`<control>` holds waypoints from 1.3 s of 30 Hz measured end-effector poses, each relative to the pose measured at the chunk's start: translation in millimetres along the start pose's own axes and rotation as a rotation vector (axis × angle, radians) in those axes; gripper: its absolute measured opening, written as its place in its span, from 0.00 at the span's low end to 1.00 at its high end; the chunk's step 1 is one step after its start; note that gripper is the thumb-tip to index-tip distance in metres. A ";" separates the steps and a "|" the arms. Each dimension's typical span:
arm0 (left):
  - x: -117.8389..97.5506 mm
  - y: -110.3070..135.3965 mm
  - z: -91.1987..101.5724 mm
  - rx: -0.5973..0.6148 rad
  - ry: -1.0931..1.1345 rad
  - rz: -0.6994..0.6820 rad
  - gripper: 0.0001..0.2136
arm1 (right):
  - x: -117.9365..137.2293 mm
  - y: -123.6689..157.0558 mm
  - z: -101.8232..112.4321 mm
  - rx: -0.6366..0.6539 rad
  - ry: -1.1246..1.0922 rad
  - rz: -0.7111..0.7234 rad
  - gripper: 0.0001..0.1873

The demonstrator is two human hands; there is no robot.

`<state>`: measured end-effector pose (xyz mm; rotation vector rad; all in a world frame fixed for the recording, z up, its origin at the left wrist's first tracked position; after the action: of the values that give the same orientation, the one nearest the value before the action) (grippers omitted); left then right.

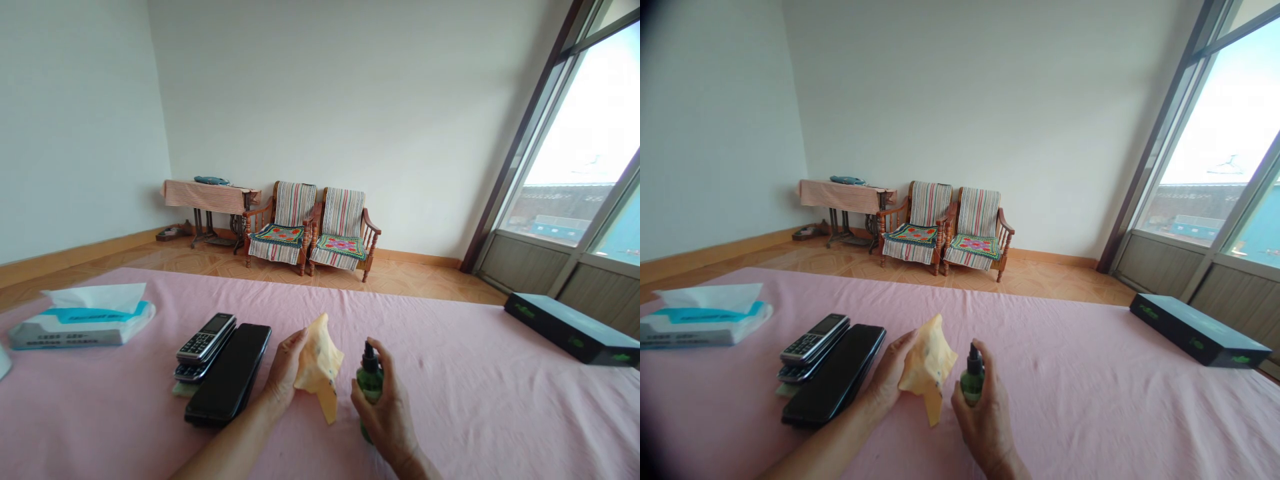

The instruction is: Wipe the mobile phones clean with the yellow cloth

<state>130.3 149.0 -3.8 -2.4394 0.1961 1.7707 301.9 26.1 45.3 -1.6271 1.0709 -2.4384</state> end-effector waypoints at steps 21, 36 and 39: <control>5.6 -4.3 0.7 0.022 -0.010 0.001 0.19 | 1.8 4.9 1.2 -0.023 0.074 0.056 0.30; 6.1 -2.9 -0.4 0.021 -0.003 0.020 0.17 | 1.9 13.1 -7.6 0.015 0.166 0.114 0.27; 4.7 -2.3 -0.8 0.021 -0.002 0.018 0.17 | 0.3 12.9 -6.6 0.008 0.145 0.103 0.29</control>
<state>132.9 151.0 -7.9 -2.4289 0.2361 1.7690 291.9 19.6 37.0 -1.3740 1.1311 -2.5214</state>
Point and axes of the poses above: each hand's wrist, its own y-axis away from the middle knuckle, its own z-axis out of the back of the hand, x = y × z, the point moved 10 cm from there along -y, towards the middle knuckle, and after that the axes turned 8 degrees about -y, right-handed, at the moved point
